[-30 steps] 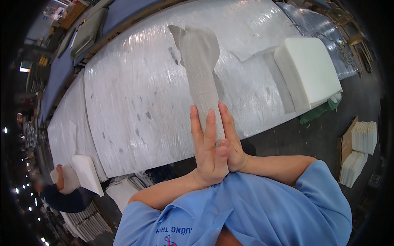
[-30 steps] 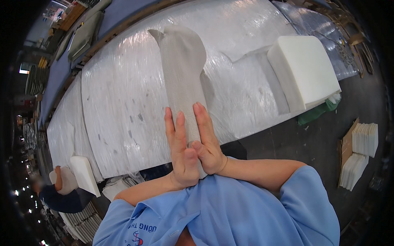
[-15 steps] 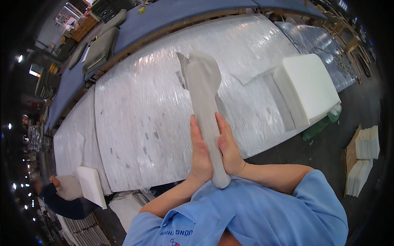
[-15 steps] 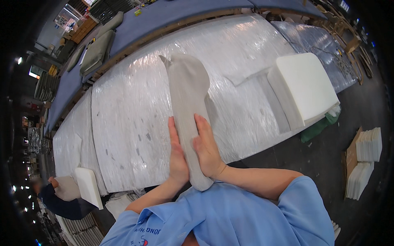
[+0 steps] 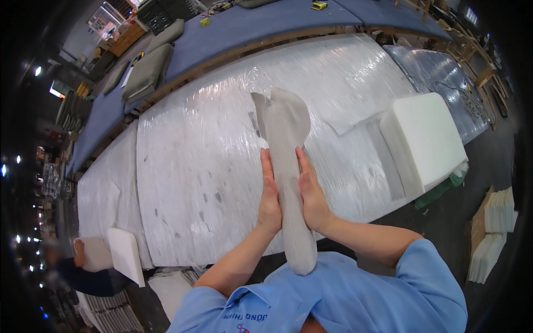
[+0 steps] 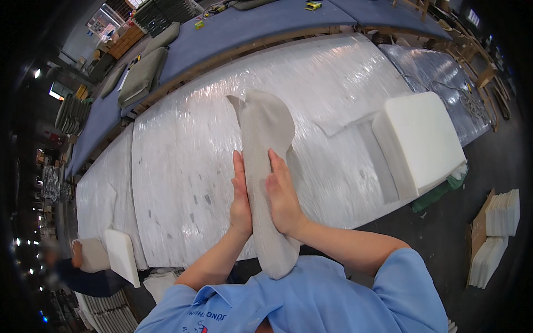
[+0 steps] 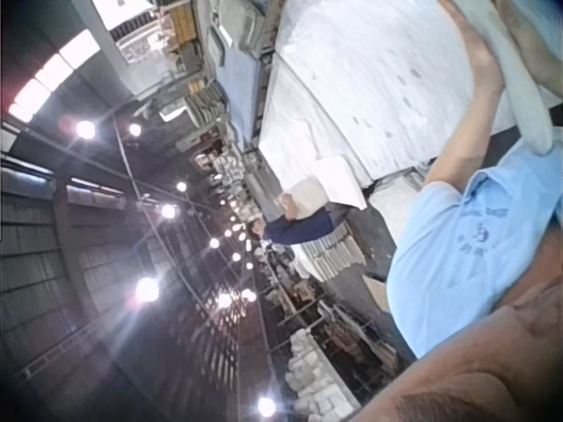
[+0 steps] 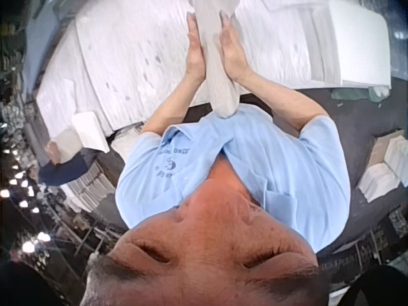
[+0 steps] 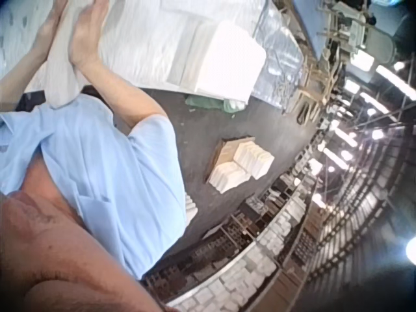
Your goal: The person repeatedly picks up foam pieces and inserts them into fabric covers by hand, then places the covered items on a nearby table. The process is repeated multiple times with similar foam pieces.
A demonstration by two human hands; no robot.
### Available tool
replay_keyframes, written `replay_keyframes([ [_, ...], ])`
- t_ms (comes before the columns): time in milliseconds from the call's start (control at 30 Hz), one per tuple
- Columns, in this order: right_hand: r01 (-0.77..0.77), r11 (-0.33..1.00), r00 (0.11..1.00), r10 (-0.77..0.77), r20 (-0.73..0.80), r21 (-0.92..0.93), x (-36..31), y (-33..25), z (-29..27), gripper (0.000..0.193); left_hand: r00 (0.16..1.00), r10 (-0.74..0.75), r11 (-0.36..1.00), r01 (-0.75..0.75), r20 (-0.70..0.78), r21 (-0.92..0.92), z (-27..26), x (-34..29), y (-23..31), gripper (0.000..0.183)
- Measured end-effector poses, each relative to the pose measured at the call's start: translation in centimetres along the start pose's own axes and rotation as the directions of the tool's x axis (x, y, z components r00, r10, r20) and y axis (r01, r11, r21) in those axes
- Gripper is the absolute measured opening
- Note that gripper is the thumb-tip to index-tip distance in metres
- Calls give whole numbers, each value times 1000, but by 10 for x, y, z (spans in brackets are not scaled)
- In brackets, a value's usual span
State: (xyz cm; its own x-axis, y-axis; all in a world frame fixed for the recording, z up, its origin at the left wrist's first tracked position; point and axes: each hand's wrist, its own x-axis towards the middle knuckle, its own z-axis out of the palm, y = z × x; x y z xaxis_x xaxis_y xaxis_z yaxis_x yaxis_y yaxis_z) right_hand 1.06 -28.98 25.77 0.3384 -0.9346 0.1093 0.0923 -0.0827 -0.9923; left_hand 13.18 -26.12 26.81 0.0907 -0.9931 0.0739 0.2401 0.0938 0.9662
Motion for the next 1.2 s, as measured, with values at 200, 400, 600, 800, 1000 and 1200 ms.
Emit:
replay_keyframes([
  [200, 177, 982, 984, -178, -10, -74, -4, 31, -5, 73, 993, 111, 920, -118, 40, 374, 4, -3, -2, 82],
  [400, 160, 986, 987, -159, 30, -54, 28, 41, -22, 71, 998, 3, 1000, -3, 57, 1, 0, 35, 3, 90],
  [600, 58, 997, 997, -60, -39, -56, 87, 8, -4, 65, 998, -61, 995, 63, 21, -76, -21, 84, -14, 88],
  [800, 156, 983, 985, -162, -53, -97, 80, 33, -6, 67, 999, 45, 980, -50, 31, 191, -11, 80, -7, 77],
  [1000, 236, 957, 971, -238, 7, -169, 97, 41, -18, 67, 988, 94, 995, -89, 120, -45, -32, 96, -15, 74],
  [1200, 138, 985, 979, -151, -139, -100, 162, 22, -16, 64, 995, -18, 999, 21, 96, -28, -36, 145, -13, 73],
])
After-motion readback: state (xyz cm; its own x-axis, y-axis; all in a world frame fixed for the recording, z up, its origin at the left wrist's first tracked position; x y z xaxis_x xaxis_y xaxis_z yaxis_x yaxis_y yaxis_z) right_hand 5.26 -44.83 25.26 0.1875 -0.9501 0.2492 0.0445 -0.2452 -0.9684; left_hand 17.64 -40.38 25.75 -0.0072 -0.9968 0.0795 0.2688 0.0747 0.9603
